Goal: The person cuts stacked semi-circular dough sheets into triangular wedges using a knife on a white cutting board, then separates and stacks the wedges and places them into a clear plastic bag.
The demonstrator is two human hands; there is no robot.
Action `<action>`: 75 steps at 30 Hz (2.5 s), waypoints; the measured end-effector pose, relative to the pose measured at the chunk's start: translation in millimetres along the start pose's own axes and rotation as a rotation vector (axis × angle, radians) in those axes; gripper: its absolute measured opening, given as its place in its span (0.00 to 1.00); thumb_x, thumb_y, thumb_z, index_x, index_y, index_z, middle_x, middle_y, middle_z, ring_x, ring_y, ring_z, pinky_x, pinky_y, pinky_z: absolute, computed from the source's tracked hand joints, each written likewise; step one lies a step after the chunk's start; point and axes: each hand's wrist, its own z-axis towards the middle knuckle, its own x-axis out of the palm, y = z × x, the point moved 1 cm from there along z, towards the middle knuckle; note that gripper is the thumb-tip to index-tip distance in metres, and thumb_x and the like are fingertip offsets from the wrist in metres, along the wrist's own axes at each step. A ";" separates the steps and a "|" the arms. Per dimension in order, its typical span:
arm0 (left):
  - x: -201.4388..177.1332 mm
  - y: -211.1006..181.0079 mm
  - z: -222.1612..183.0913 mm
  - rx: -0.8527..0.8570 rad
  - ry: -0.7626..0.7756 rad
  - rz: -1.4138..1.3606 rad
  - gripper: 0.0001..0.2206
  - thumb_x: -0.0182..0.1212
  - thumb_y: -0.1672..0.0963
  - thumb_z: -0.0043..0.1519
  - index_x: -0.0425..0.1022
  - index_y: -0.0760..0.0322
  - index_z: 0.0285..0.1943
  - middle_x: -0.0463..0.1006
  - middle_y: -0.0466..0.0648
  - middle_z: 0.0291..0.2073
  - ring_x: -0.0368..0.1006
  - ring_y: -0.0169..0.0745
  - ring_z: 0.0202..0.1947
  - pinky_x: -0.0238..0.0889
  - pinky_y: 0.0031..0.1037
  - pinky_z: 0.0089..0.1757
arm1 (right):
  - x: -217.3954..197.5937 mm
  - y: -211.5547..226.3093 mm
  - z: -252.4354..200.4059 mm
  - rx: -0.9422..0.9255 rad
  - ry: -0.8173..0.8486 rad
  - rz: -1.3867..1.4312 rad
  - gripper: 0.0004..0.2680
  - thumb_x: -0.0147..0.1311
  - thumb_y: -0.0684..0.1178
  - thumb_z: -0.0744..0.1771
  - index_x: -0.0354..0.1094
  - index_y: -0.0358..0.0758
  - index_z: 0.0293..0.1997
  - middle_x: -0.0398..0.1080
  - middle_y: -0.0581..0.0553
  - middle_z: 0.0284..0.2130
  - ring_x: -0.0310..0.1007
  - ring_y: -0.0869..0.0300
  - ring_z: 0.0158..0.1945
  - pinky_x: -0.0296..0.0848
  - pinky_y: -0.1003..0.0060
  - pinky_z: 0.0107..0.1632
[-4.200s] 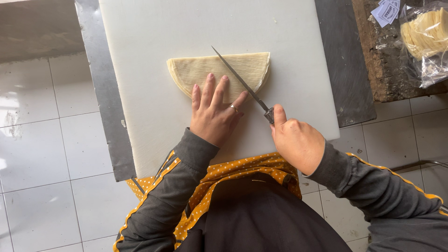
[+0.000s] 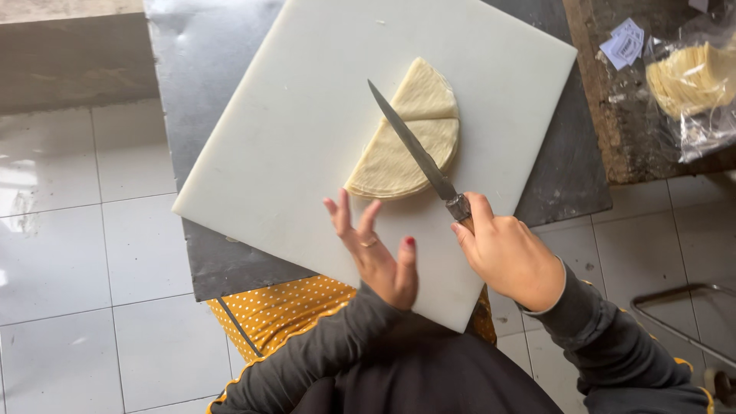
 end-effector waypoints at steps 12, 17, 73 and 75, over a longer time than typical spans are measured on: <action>-24.2 56.3 121.5 -0.042 0.116 0.105 0.12 0.57 0.60 0.67 0.74 0.67 0.59 0.73 0.55 0.59 0.69 0.51 0.62 0.64 0.38 0.58 | 16.7 10.4 -15.7 0.071 0.044 -0.247 0.14 0.50 0.49 0.69 0.57 0.28 0.52 0.70 0.33 0.14 0.76 0.41 0.21 0.75 0.49 0.24; -11.9 83.0 136.4 -0.160 0.103 -0.120 0.10 0.56 0.60 0.69 0.73 0.68 0.58 0.71 0.53 0.59 0.77 0.40 0.53 0.75 0.29 0.48 | 26.3 9.5 -15.8 0.069 0.031 -0.301 0.17 0.50 0.48 0.68 0.57 0.23 0.58 0.71 0.34 0.15 0.76 0.42 0.21 0.76 0.51 0.25; -20.7 90.9 132.9 -0.098 0.167 -0.066 0.07 0.62 0.60 0.68 0.80 0.63 0.53 0.76 0.48 0.49 0.76 0.33 0.41 0.70 0.24 0.42 | 11.1 9.4 -12.9 0.075 0.073 -0.350 0.15 0.51 0.48 0.68 0.57 0.25 0.54 0.71 0.35 0.14 0.76 0.44 0.20 0.76 0.52 0.22; -22.2 91.7 133.7 -0.141 0.143 -0.100 0.06 0.61 0.60 0.69 0.79 0.64 0.52 0.76 0.48 0.48 0.76 0.31 0.42 0.71 0.22 0.43 | 8.7 10.9 -13.4 0.091 0.087 -0.353 0.15 0.51 0.48 0.68 0.57 0.26 0.53 0.71 0.35 0.14 0.77 0.44 0.20 0.76 0.52 0.22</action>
